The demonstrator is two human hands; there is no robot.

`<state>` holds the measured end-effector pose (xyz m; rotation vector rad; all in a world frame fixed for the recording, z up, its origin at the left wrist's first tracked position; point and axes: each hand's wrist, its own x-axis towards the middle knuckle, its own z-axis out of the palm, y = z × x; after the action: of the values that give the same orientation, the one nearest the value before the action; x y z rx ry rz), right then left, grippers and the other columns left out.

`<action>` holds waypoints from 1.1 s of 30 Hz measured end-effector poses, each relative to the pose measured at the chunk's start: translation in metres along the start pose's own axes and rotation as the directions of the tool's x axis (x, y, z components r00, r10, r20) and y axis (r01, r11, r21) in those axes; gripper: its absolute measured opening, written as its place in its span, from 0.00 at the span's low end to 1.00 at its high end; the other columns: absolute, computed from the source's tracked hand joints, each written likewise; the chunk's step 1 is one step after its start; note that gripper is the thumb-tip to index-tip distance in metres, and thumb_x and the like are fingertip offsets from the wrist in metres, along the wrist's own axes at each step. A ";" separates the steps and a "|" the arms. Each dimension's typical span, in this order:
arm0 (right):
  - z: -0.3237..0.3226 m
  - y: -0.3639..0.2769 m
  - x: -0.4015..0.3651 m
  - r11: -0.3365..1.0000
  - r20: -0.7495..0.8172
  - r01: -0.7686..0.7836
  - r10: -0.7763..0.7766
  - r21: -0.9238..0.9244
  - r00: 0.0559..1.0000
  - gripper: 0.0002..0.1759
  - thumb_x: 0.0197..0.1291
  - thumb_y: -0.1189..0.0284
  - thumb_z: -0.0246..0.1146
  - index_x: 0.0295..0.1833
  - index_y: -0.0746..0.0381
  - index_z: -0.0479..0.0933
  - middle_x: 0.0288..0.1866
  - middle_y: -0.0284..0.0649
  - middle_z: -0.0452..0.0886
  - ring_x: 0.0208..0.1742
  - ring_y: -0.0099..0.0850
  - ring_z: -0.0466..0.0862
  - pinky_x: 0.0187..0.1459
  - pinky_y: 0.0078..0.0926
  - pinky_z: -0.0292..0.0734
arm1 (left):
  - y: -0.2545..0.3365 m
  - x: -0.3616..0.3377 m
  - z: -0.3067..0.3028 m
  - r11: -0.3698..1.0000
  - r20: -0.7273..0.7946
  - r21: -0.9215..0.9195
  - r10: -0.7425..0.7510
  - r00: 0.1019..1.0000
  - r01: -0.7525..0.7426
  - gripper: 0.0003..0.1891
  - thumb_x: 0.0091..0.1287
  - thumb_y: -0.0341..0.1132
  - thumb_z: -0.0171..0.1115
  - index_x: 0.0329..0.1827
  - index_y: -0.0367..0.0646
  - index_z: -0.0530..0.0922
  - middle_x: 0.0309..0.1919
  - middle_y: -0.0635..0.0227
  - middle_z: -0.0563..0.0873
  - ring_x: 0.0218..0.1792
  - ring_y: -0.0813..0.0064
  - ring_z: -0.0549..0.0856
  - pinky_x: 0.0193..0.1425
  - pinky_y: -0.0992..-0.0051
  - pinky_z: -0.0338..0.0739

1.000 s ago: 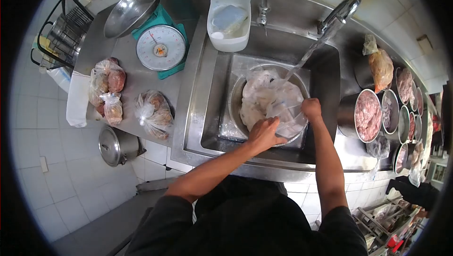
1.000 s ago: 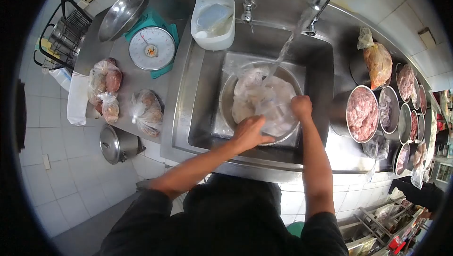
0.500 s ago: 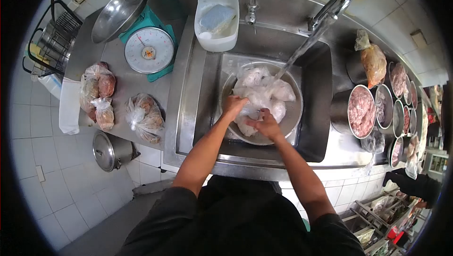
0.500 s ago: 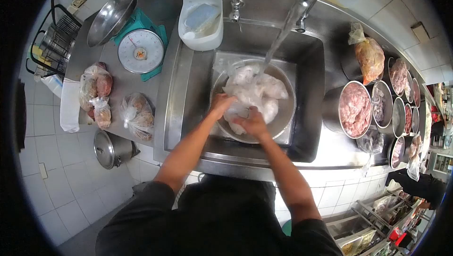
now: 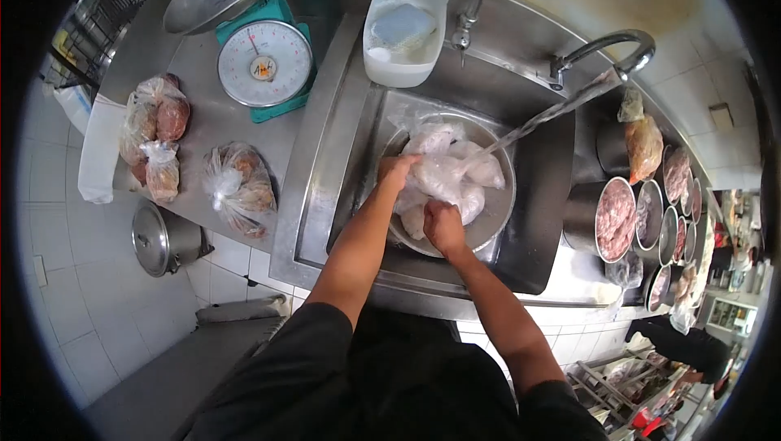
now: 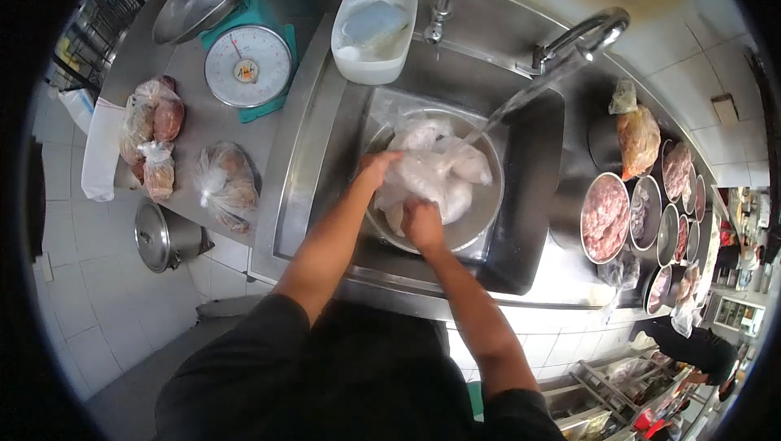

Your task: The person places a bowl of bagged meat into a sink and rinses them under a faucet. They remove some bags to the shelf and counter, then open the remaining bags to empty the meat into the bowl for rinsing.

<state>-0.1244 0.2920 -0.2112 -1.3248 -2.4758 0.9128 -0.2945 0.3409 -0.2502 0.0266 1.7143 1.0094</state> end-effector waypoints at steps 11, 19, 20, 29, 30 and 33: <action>-0.012 -0.005 0.008 0.995 -0.426 -0.085 0.059 -0.044 0.903 0.05 0.41 0.80 0.58 0.28 0.64 0.77 0.28 0.53 0.76 0.29 0.52 0.78 0.33 0.44 0.74 | 0.003 -0.028 0.008 0.985 0.164 0.077 -0.164 0.973 0.153 0.19 0.47 0.36 0.76 0.41 0.39 0.81 0.35 0.65 0.83 0.29 0.70 0.81 0.29 0.66 0.77; -0.032 -0.025 -0.021 0.871 0.007 -0.160 0.177 0.465 0.984 0.07 0.40 0.83 0.50 0.21 0.64 0.74 0.16 0.37 0.72 0.21 0.25 0.72 0.26 0.29 0.68 | -0.003 0.003 -0.013 0.997 0.361 0.076 -0.058 0.931 0.033 0.27 0.44 0.50 0.75 0.41 0.39 0.85 0.31 0.64 0.84 0.29 0.69 0.81 0.29 0.68 0.75; -0.033 -0.022 -0.024 0.880 -0.008 -0.126 0.146 0.458 0.989 0.07 0.39 0.82 0.51 0.22 0.64 0.74 0.16 0.37 0.72 0.21 0.25 0.71 0.25 0.29 0.67 | -0.024 0.054 -0.013 0.963 0.377 0.267 -0.145 0.915 0.042 0.22 0.47 0.53 0.72 0.34 0.43 0.85 0.23 0.69 0.81 0.20 0.73 0.76 0.22 0.70 0.68; -0.003 0.015 -0.022 0.314 0.040 -0.360 0.704 0.878 0.710 0.05 0.50 0.78 0.54 0.28 0.62 0.76 0.19 0.35 0.74 0.18 0.25 0.70 0.17 0.27 0.60 | -0.018 -0.008 0.015 0.330 0.521 0.568 0.565 0.639 -0.754 0.13 0.47 0.36 0.69 0.22 0.38 0.74 0.21 0.58 0.80 0.22 0.52 0.78 0.30 0.57 0.69; 0.006 0.041 -0.021 0.341 0.006 -0.367 0.724 0.865 0.689 0.05 0.51 0.78 0.53 0.29 0.62 0.76 0.20 0.36 0.73 0.18 0.25 0.70 0.18 0.27 0.60 | -0.017 -0.023 0.017 0.279 0.549 0.550 0.589 0.593 -0.787 0.15 0.48 0.38 0.70 0.22 0.38 0.72 0.22 0.56 0.80 0.24 0.50 0.78 0.31 0.57 0.70; -0.070 -0.020 -0.020 0.007 0.118 -0.216 0.821 0.976 0.559 0.07 0.54 0.75 0.51 0.30 0.61 0.74 0.23 0.36 0.74 0.19 0.26 0.70 0.20 0.27 0.62 | -0.016 -0.059 0.021 0.437 0.584 0.418 0.542 0.604 -0.796 0.12 0.55 0.38 0.69 0.26 0.38 0.78 0.27 0.57 0.84 0.30 0.58 0.83 0.35 0.64 0.75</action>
<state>-0.0963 0.2979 -0.1417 -1.6216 -0.4308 1.5393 -0.2465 0.3145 -0.2151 1.4292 1.6087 0.8121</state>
